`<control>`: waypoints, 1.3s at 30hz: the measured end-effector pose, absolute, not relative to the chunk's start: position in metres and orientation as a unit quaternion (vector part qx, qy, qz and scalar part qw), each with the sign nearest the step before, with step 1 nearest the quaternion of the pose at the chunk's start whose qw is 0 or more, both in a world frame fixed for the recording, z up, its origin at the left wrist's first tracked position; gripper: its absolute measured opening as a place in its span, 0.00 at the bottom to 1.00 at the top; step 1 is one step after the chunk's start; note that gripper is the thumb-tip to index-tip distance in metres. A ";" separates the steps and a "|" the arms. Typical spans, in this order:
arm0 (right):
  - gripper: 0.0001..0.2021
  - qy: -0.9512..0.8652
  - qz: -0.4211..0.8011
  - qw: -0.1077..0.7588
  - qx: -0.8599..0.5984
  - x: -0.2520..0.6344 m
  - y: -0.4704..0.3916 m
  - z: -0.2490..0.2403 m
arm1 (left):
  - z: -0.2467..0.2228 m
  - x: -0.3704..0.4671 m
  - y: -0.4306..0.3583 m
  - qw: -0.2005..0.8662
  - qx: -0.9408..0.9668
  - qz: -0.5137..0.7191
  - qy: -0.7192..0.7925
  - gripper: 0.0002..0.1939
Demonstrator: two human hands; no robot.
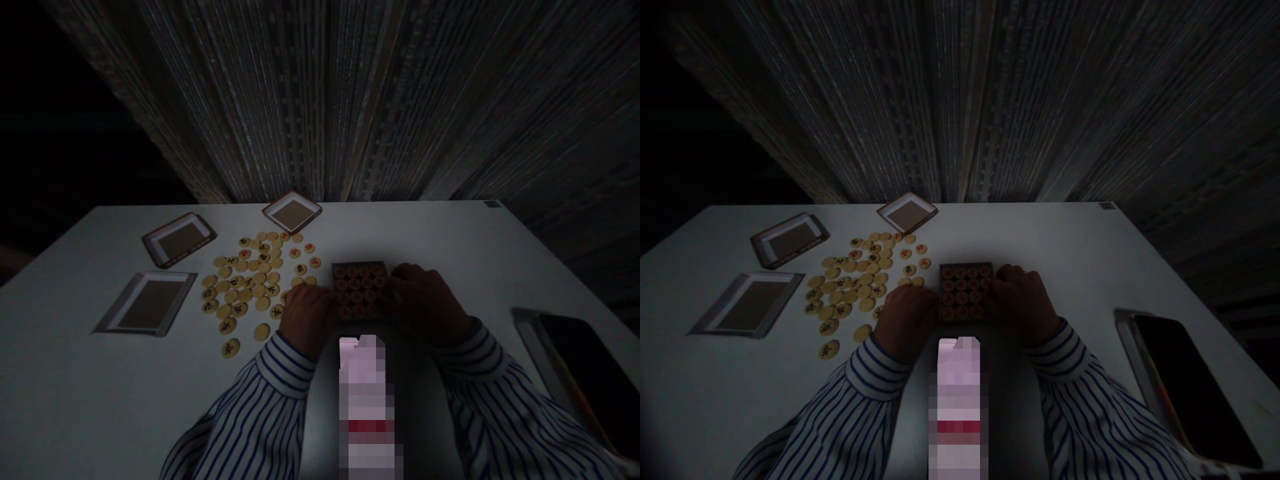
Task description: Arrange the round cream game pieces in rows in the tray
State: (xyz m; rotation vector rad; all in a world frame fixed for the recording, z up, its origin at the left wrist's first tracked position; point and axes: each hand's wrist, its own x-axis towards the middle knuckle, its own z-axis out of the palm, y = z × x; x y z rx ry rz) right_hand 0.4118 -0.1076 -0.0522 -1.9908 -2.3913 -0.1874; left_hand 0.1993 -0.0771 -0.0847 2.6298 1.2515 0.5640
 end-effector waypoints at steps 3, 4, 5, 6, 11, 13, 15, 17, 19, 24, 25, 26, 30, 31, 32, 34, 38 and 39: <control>0.10 -0.770 -0.062 0.011 -0.635 0.412 -0.108 -0.052 | -0.083 0.200 -0.077 0.087 0.882 0.187 0.423 0.10; 0.10 -0.771 -0.062 0.009 -0.634 0.412 -0.108 -0.053 | -0.083 0.200 -0.077 0.086 0.882 0.184 0.425 0.10; 0.10 -0.771 -0.062 0.007 -0.633 0.412 -0.108 -0.053 | -0.082 0.201 -0.077 0.084 0.882 0.179 0.428 0.10; 0.10 -0.772 -0.063 0.007 -0.633 0.412 -0.108 -0.053 | -0.082 0.201 -0.077 0.083 0.883 0.172 0.430 0.10; 0.11 -0.768 -0.061 0.002 -0.638 0.412 -0.107 -0.054 | -0.084 0.201 -0.077 0.080 0.881 0.182 0.429 0.09; 0.11 -0.768 -0.056 0.002 -0.638 0.412 -0.108 -0.053 | -0.085 0.200 -0.077 0.079 0.879 0.193 0.429 0.09; 0.11 -0.768 -0.058 0.006 -0.638 0.412 -0.108 -0.053 | -0.085 0.200 -0.078 0.080 0.879 0.193 0.429 0.09; 0.10 -0.768 -0.061 0.006 -0.637 0.411 -0.108 -0.052 | -0.085 0.200 -0.078 0.082 0.880 0.188 0.430 0.09; 0.10 -0.768 -0.062 0.002 -0.638 0.411 -0.109 -0.051 | -0.085 0.200 -0.078 0.082 0.880 0.186 0.430 0.09; 0.10 -0.769 -0.063 0.006 -0.636 0.411 -0.109 -0.050 | -0.087 0.200 -0.077 0.082 0.878 0.202 0.426 0.10; 0.10 -0.768 -0.063 0.006 -0.637 0.411 -0.109 -0.050 | -0.087 0.199 -0.077 0.082 0.878 0.204 0.424 0.10; 0.10 -0.767 -0.062 0.006 -0.639 0.411 -0.109 -0.050 | -0.088 0.199 -0.077 0.083 0.879 0.205 0.423 0.10; 0.11 -0.762 -0.057 0.012 -0.645 0.415 -0.110 -0.050 | -0.087 0.198 -0.077 0.088 0.878 0.206 0.423 0.10; 0.12 -0.760 -0.058 0.017 -0.647 0.417 -0.110 -0.050 | -0.087 0.198 -0.077 0.088 0.878 0.206 0.423 0.10; 0.12 -0.759 -0.058 0.022 -0.648 0.419 -0.110 -0.049 | -0.087 0.198 -0.077 0.088 0.877 0.207 0.424 0.10; 0.13 -0.754 -0.058 0.034 -0.654 0.426 -0.110 -0.049 | -0.087 0.199 -0.077 0.085 0.878 0.209 0.422 0.10; 0.12 -0.748 -0.020 0.059 -0.661 0.439 -0.110 -0.051 | -0.087 0.199 -0.078 0.080 0.880 0.212 0.418 0.10; 0.11 -0.744 -0.004 0.067 -0.664 0.441 -0.110 -0.052 | -0.088 0.199 -0.078 0.080 0.880 0.213 0.416 0.09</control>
